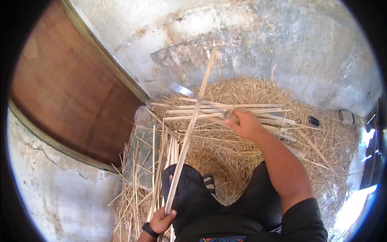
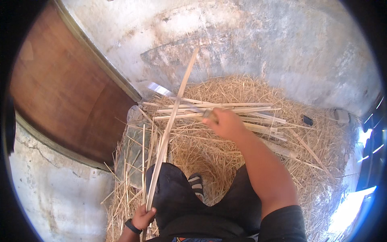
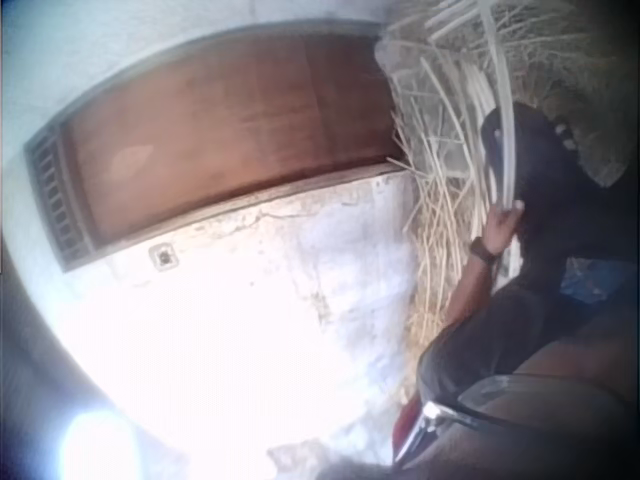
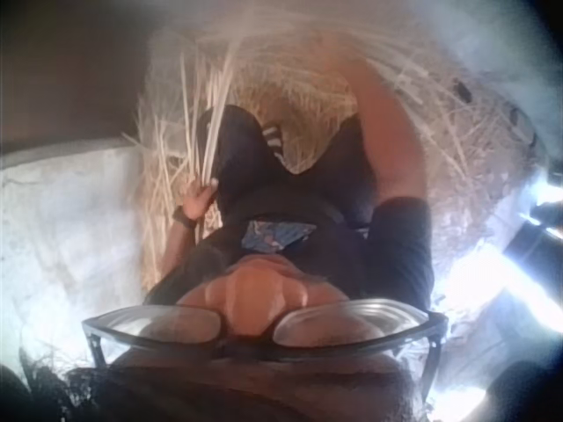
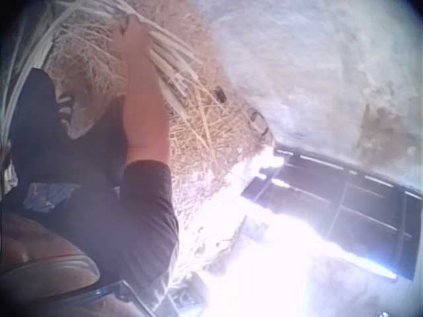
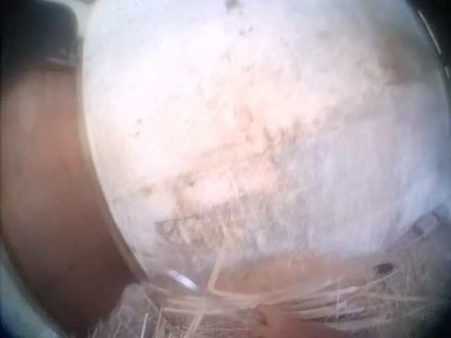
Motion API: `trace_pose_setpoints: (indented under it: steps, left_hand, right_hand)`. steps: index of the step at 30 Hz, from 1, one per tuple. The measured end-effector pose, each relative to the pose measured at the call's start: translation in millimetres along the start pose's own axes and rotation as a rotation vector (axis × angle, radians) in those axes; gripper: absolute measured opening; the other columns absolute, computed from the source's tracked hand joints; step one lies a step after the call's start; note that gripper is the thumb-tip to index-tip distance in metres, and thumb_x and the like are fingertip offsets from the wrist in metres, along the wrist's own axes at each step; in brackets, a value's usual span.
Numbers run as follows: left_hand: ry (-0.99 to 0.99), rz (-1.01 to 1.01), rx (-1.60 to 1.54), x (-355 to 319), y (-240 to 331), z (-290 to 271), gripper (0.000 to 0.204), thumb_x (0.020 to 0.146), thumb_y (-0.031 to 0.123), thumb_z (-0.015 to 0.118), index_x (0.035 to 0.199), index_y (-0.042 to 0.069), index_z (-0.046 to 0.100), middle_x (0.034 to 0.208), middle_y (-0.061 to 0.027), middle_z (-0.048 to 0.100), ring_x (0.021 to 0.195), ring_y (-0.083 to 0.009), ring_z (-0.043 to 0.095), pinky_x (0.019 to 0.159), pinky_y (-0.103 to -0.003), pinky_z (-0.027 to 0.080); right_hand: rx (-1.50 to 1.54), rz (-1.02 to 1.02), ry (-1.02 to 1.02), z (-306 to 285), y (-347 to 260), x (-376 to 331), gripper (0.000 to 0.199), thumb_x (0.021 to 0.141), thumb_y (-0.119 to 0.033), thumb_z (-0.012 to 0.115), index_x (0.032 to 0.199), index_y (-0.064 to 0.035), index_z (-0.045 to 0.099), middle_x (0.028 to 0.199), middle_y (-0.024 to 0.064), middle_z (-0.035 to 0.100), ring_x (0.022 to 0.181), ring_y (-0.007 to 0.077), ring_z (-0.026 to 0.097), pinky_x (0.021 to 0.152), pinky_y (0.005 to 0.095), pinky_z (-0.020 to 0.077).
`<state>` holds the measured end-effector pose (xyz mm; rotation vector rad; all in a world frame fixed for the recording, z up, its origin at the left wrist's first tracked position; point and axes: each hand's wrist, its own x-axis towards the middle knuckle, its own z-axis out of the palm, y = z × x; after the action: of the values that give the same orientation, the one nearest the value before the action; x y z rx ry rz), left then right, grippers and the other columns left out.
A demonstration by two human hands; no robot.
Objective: The person sits on a straw-covered floor and uses a machete to split long bamboo sticks into thinner strips. They hold the bamboo with one hand and repeatedly strike it with the machete, then place the split pieces aside.
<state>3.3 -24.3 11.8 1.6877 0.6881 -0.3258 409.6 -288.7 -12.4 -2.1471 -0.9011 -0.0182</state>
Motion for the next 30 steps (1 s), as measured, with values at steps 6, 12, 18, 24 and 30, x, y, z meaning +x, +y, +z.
trace_pose_setpoints:
  steps: [6, 12, 18, 24, 30]
  left_hand:
    - [0.000, -0.100, -0.295, -30.1, -82.2, -5.9, 0.044, 0.105, 0.051, 0.042, 0.084, 0.014, 0.051, 0.064, 0.0039, 0.042, 0.052, -0.0103, 0.037, 0.045, -0.028, 0.030]
    - [-0.039, -0.076, -0.396, -52.5, -142.0, -20.2, 0.049, 0.105, 0.054, 0.041, 0.079, 0.012, 0.046, 0.064, 0.0031, 0.039, 0.051, -0.0100, 0.034, 0.046, -0.028, 0.028]
    - [0.070, 0.084, -0.271, -34.0, -184.2, -30.6, 0.053, 0.105, 0.055, 0.041, 0.075, 0.012, 0.043, 0.066, 0.0020, 0.040, 0.051, -0.0113, 0.036, 0.048, -0.028, 0.029]
    - [0.064, 0.153, 0.102, -31.2, -149.4, -37.3, 0.060, 0.107, 0.052, 0.035, 0.067, 0.008, 0.045, 0.060, 0.0017, 0.043, 0.052, -0.0094, 0.041, 0.050, -0.027, 0.033]
    - [0.053, 0.081, 0.046, -24.4, -145.0, -40.6, 0.059, 0.107, 0.049, 0.036, 0.067, 0.007, 0.045, 0.057, 0.0026, 0.042, 0.052, -0.0078, 0.036, 0.050, -0.028, 0.030]
  right_hand:
    - [-0.113, -0.167, -0.172, 21.1, -26.5, -16.5, 0.051, 0.093, -0.057, 0.059, 0.092, -0.0058, 0.062, 0.068, 0.0165, 0.062, 0.064, 0.0365, 0.063, 0.061, 0.0477, 0.0497]
    - [-0.110, -0.136, -0.396, 23.9, -23.9, -16.5, 0.060, 0.091, -0.064, 0.057, 0.093, -0.0050, 0.065, 0.073, 0.0183, 0.066, 0.074, 0.0384, 0.067, 0.070, 0.0498, 0.0518]
    - [-0.113, -0.122, -0.411, 26.7, -37.2, -9.1, 0.059, 0.092, -0.062, 0.057, 0.095, -0.0040, 0.066, 0.075, 0.0206, 0.066, 0.075, 0.0392, 0.067, 0.071, 0.0498, 0.0523]
    - [-0.053, -0.206, -0.466, 39.4, -35.9, -16.3, 0.051, 0.094, -0.056, 0.058, 0.090, -0.0047, 0.062, 0.069, 0.0155, 0.062, 0.065, 0.0336, 0.064, 0.062, 0.0440, 0.0493]
    - [0.096, 0.188, -0.287, 30.3, 1.9, 1.4, 0.054, 0.095, -0.056, 0.058, 0.094, -0.0026, 0.063, 0.077, 0.0163, 0.063, 0.073, 0.0282, 0.066, 0.065, 0.0417, 0.0503]
